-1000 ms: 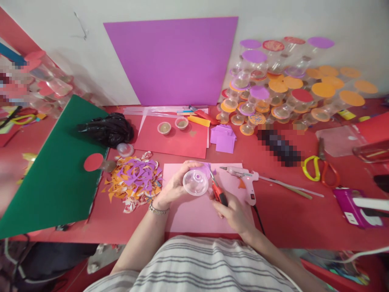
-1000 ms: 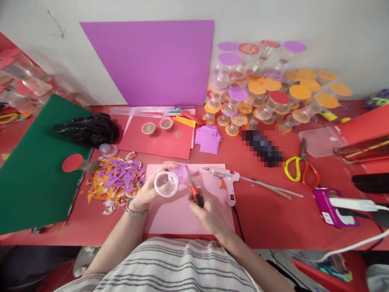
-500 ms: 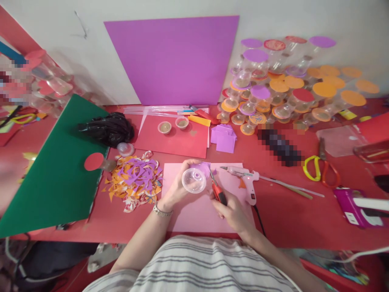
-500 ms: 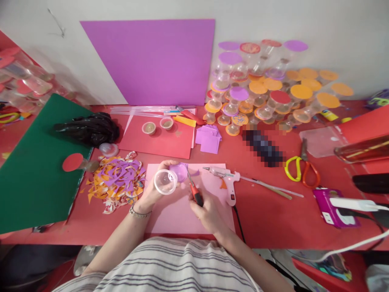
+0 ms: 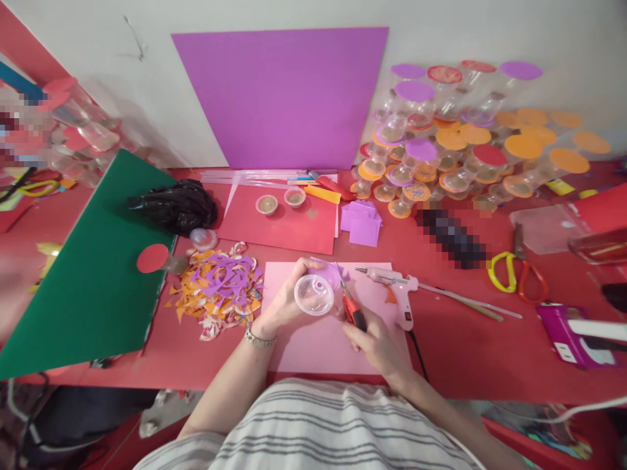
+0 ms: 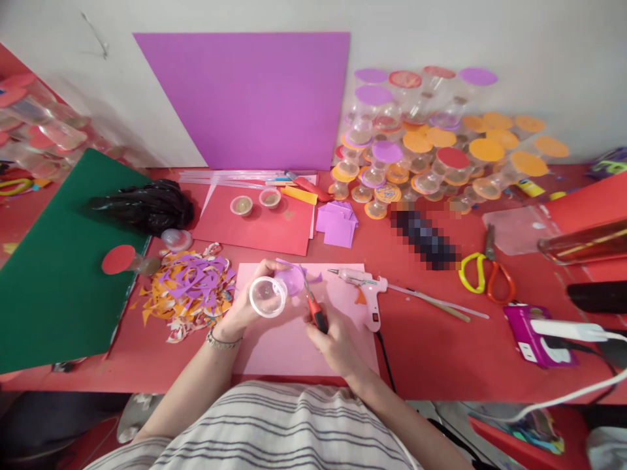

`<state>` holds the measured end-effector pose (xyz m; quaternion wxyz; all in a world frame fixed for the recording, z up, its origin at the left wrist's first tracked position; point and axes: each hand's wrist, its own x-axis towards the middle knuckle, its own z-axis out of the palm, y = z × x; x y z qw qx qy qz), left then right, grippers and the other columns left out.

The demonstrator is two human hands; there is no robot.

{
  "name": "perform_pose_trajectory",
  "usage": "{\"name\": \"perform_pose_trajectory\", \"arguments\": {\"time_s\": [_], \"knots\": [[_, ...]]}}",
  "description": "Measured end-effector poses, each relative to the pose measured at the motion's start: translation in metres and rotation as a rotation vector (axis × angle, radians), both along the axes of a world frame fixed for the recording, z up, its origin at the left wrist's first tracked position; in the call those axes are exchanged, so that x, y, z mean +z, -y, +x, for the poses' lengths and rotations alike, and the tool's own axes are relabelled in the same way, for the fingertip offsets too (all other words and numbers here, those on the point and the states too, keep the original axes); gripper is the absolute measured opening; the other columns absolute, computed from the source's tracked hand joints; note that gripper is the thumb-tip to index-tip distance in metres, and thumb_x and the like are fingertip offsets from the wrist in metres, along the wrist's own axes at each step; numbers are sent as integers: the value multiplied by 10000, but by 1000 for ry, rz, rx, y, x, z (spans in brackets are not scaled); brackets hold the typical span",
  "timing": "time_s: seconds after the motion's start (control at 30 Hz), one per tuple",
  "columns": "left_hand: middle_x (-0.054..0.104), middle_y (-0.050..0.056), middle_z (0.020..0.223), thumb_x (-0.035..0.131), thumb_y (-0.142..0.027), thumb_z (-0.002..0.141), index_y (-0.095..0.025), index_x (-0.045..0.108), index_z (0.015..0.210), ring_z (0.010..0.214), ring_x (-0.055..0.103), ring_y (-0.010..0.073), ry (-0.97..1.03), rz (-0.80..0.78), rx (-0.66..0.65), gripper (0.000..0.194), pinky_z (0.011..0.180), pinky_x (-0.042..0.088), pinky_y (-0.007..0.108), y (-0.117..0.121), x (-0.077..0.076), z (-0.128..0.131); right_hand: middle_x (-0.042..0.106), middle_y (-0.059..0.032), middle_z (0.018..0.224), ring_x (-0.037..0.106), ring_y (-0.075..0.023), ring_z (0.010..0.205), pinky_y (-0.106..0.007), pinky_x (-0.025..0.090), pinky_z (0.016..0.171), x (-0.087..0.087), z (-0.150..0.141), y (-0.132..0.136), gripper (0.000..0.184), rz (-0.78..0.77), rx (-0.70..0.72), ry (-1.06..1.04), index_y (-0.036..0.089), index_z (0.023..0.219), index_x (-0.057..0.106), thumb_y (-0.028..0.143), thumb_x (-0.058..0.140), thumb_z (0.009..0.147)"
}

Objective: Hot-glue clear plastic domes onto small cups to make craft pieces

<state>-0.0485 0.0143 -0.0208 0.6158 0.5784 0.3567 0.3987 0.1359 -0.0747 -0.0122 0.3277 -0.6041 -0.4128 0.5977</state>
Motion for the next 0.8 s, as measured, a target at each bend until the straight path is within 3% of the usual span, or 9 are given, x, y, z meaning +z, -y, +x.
{"name": "perform_pose_trajectory", "arguments": {"time_s": [0.13, 0.3, 0.57, 0.8], "knots": [[636, 99, 1170, 843, -420, 708, -217, 506, 1133, 1005, 650, 220, 51, 21, -21, 579, 861, 513, 334, 0, 7, 4, 422, 82, 517, 406, -111, 452, -248, 332, 460, 1, 0, 0, 186, -25, -15, -18, 228, 841, 555, 392, 577, 757], [646, 99, 1165, 847, -383, 712, -221, 495, 1118, 1028, 671, 236, 65, 61, -20, 562, 879, 530, 359, 0, 6, 6, 433, 81, 532, 415, -112, 455, -246, 334, 459, -3, 1, 1, 213, -29, -23, -22, 232, 858, 559, 412, 594, 749], [614, 75, 1131, 853, -460, 692, -217, 514, 1072, 917, 648, 184, 10, 45, -54, 563, 792, 520, 288, -1, 15, 0, 443, 65, 555, 419, -128, 527, -256, 347, 518, 2, 3, 0, 172, 1, 29, 65, 232, 865, 577, 376, 561, 771], [623, 98, 1147, 842, -489, 697, -208, 528, 1069, 955, 647, 210, 17, 28, -60, 562, 822, 518, 310, -2, 16, -2, 432, 69, 549, 411, -126, 507, -255, 356, 502, -5, 4, 1, 156, 24, 28, 37, 232, 868, 570, 352, 551, 770]]}}
